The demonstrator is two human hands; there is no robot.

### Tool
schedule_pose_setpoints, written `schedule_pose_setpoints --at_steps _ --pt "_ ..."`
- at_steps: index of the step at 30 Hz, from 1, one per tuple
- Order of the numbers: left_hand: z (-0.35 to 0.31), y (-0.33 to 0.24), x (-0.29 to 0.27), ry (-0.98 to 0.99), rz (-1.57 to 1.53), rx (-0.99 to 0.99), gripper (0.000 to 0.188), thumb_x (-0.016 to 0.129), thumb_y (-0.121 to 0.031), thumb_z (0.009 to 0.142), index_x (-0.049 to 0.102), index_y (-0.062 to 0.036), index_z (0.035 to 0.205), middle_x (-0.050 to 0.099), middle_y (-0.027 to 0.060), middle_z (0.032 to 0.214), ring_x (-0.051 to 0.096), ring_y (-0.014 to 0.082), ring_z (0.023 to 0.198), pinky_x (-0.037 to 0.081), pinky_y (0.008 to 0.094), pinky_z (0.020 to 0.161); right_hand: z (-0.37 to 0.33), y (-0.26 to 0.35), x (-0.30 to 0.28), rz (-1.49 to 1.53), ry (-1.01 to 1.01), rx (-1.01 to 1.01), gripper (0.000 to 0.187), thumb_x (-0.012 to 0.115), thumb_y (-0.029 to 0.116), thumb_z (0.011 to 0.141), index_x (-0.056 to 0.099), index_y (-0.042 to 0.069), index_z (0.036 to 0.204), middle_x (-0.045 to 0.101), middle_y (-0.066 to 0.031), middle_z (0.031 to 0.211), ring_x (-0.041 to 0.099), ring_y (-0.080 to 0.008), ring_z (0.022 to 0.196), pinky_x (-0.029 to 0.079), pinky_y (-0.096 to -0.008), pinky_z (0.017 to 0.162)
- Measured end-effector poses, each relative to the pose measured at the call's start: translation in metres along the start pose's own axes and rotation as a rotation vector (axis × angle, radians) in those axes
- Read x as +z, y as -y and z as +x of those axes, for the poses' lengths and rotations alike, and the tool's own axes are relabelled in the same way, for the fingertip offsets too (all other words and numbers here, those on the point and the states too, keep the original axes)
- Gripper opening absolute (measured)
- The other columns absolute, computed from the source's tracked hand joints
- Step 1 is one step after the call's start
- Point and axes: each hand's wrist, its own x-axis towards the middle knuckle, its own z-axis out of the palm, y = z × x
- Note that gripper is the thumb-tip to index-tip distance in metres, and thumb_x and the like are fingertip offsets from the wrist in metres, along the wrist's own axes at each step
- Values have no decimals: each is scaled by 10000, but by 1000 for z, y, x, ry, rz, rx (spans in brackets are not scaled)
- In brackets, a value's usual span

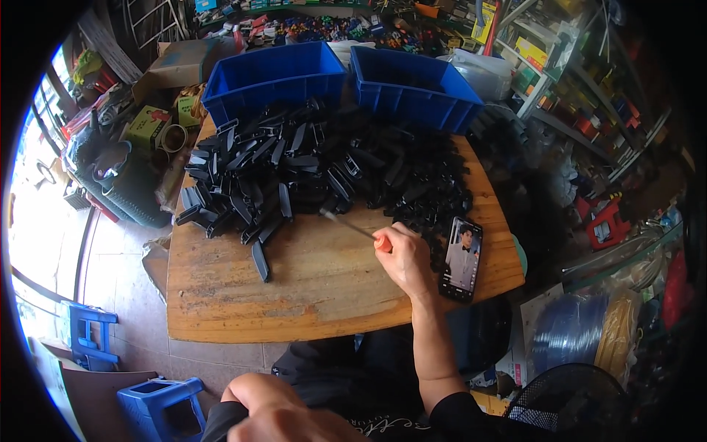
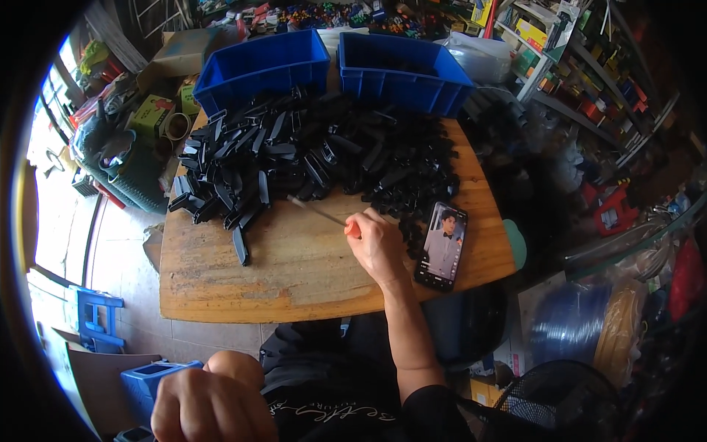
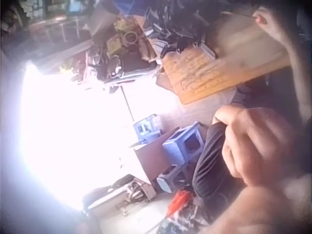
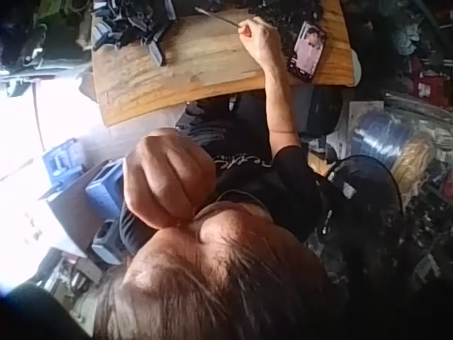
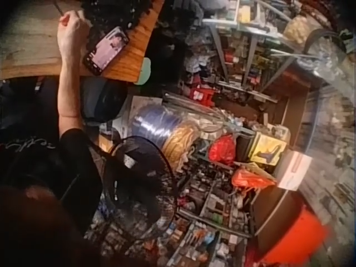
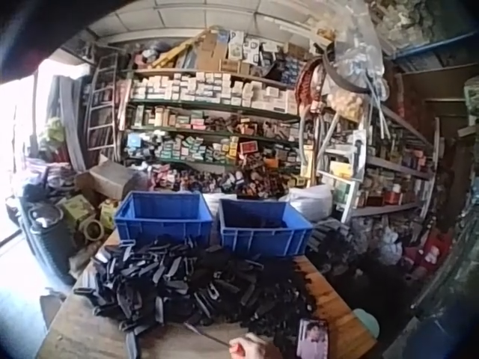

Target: Cleaning or deburring small black plastic components using a screwdriver as a scraping tool.

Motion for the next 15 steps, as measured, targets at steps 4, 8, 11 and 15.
schedule_pose_setpoints --at_steps 4,8,11,15 --pt "1 45 -54 -826 693 -369 81 559 1 805 568 -10 725 572 59 700 570 151 647 434 277 533 3 -11 -4 186 -371 46 141 680 12 779 586 38 881 595 -104 780 606 -276 671 479 -340 617" --pt "-47 135 -170 -611 1371 -865 241 609 -37 743 617 -57 983 642 146 856 642 279 790 509 354 734 4 -16 6 441 -505 156 112 646 -22 812 600 25 903 601 -56 814 590 -142 670 484 -270 632" --pt "-84 177 -184 -43 1746 -1003 401 683 -188 745 599 -116 1131 604 103 1045 591 307 987 515 397 794 5 -18 6 435 -485 132 97 627 -55 814 627 10 886 622 -60 912 622 -132 773 514 -241 673" --pt "-86 179 -194 21 1916 -986 131 646 -168 737 645 -115 856 611 68 851 609 271 882 523 384 698 6 -21 4 574 -441 178 122 653 -43 789 630 13 894 644 -56 882 637 -153 795 509 -253 759"
